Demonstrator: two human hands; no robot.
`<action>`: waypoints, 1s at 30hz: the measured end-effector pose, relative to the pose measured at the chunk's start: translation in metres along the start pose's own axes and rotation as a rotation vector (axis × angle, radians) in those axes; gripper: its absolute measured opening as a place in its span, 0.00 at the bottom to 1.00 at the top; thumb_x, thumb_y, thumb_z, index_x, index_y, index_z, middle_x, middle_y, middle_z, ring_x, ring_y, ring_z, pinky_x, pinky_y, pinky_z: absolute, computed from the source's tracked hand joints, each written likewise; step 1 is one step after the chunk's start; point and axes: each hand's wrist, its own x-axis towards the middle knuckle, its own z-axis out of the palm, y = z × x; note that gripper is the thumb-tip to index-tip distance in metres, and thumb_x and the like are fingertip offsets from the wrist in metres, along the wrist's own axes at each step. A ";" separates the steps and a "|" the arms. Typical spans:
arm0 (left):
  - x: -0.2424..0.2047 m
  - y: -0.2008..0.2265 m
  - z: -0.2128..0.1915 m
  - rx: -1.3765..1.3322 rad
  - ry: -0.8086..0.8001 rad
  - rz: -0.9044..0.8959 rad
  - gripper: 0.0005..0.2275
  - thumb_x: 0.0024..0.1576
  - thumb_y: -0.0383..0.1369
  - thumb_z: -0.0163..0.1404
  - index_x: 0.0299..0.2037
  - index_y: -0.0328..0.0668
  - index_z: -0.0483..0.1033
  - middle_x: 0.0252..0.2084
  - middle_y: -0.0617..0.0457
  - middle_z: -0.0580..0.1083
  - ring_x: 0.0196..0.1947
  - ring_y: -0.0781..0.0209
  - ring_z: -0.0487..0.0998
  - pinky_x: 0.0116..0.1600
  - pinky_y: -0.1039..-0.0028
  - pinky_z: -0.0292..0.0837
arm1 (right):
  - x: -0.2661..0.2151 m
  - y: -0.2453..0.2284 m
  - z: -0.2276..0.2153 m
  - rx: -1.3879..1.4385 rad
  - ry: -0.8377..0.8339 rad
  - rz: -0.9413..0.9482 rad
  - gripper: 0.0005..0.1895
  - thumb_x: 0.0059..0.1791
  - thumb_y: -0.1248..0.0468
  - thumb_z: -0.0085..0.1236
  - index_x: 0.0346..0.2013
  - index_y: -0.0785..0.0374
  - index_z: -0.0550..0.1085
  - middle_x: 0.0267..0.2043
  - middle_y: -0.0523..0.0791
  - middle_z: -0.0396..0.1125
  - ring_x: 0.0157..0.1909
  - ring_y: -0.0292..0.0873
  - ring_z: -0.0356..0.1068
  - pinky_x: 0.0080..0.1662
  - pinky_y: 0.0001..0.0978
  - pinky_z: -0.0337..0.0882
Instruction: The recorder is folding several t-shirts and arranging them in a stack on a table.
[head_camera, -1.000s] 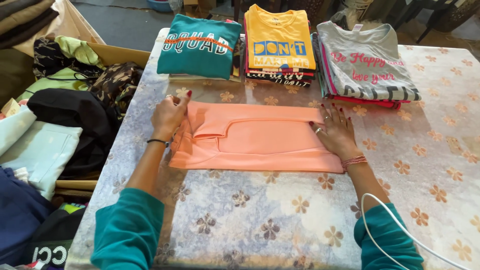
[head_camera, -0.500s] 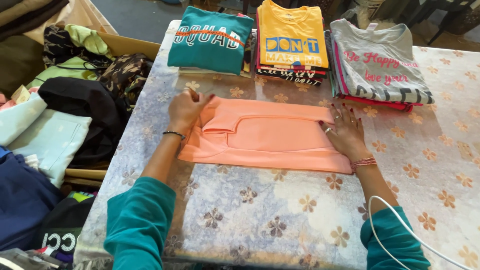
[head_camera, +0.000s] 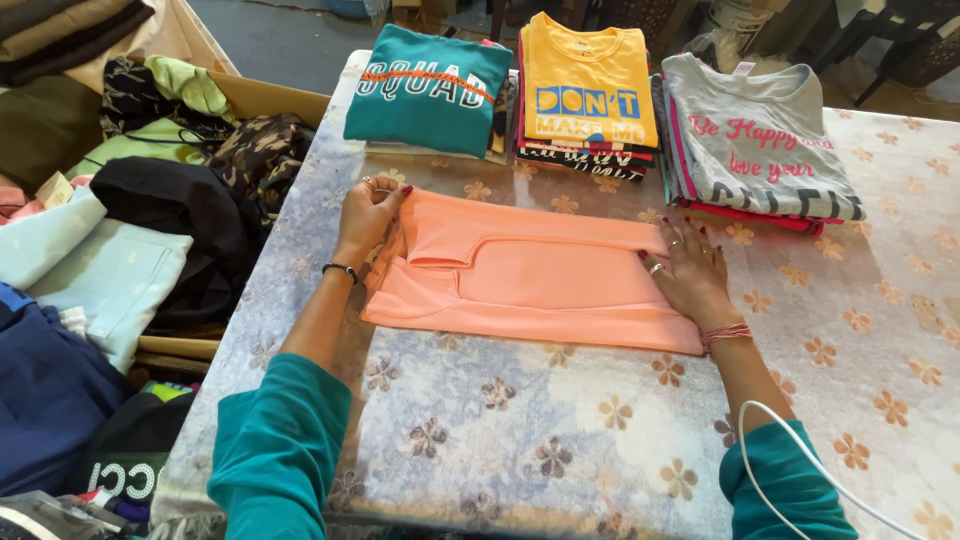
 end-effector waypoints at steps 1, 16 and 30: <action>-0.001 0.001 -0.002 0.000 0.000 -0.002 0.09 0.59 0.34 0.60 0.36 0.37 0.77 0.28 0.54 0.79 0.25 0.69 0.75 0.30 0.78 0.68 | 0.000 -0.001 0.001 0.000 -0.002 0.000 0.41 0.51 0.38 0.46 0.75 0.52 0.56 0.77 0.53 0.47 0.77 0.60 0.43 0.69 0.64 0.45; -0.008 0.002 0.003 0.215 0.059 0.110 0.31 0.56 0.34 0.61 0.68 0.38 0.61 0.42 0.53 0.83 0.44 0.66 0.83 0.49 0.75 0.75 | -0.001 -0.007 -0.007 -0.014 -0.031 0.044 0.41 0.51 0.39 0.46 0.75 0.51 0.55 0.78 0.54 0.46 0.77 0.59 0.43 0.69 0.62 0.47; -0.023 0.026 0.014 0.309 0.156 0.102 0.10 0.59 0.31 0.55 0.47 0.43 0.85 0.31 0.49 0.82 0.28 0.64 0.79 0.35 0.73 0.72 | -0.001 -0.009 -0.008 0.005 -0.055 0.054 0.41 0.51 0.38 0.46 0.75 0.51 0.55 0.78 0.54 0.46 0.78 0.59 0.42 0.70 0.61 0.45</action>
